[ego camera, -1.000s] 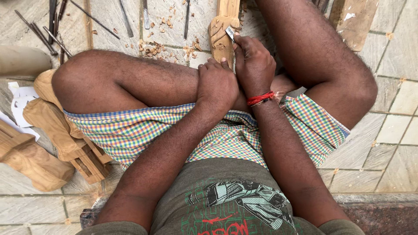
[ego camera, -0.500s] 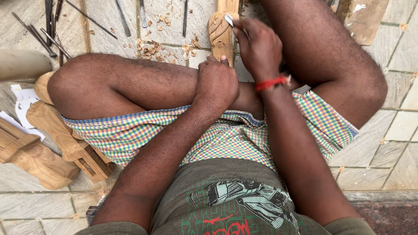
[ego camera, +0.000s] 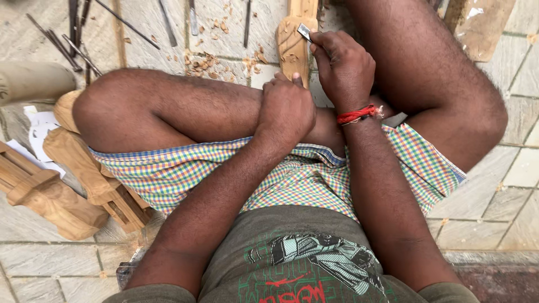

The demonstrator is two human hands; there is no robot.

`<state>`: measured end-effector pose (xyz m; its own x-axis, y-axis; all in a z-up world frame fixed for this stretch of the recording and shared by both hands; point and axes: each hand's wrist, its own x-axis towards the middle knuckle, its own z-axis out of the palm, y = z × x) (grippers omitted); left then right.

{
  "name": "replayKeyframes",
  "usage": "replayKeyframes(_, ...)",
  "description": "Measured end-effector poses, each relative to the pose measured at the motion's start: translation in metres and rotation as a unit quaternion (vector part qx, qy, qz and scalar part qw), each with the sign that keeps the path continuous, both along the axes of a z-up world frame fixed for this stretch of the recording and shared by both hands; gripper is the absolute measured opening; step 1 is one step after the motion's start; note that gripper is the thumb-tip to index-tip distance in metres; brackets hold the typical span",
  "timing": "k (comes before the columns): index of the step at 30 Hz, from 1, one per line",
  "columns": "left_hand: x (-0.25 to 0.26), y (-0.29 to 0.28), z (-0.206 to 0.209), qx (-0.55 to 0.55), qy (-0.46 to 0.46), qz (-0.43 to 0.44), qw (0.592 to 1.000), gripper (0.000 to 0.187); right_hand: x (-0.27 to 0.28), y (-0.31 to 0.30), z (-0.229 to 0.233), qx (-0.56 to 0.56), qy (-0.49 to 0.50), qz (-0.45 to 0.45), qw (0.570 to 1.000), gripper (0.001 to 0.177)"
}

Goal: The person sits on the floor and carves a small wooden piece using a chisel and a wooden mallet. They repeatedly strike the chisel to shape the wood, occasionally pausing to inspect the work and switch tools.

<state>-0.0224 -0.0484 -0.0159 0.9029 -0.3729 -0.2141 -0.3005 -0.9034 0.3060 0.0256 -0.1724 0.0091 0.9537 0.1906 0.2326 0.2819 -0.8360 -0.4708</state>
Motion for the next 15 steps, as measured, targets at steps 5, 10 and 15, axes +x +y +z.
replayKeyframes(5,-0.002,-0.001,0.0,0.003,0.082,-0.017,0.997,0.043,0.0,0.001,-0.001,0.007,0.016,0.026,1.0,0.011)
replayKeyframes(10,-0.005,0.0,-0.002,0.034,0.012,-0.014,0.999,0.042,-0.012,-0.003,-0.001,0.001,0.056,0.049,0.997,0.014)
replayKeyframes(15,-0.011,-0.001,-0.009,0.037,-0.007,-0.005,0.999,0.051,-0.007,-0.01,-0.003,0.1,0.124,0.018,0.987,0.016)
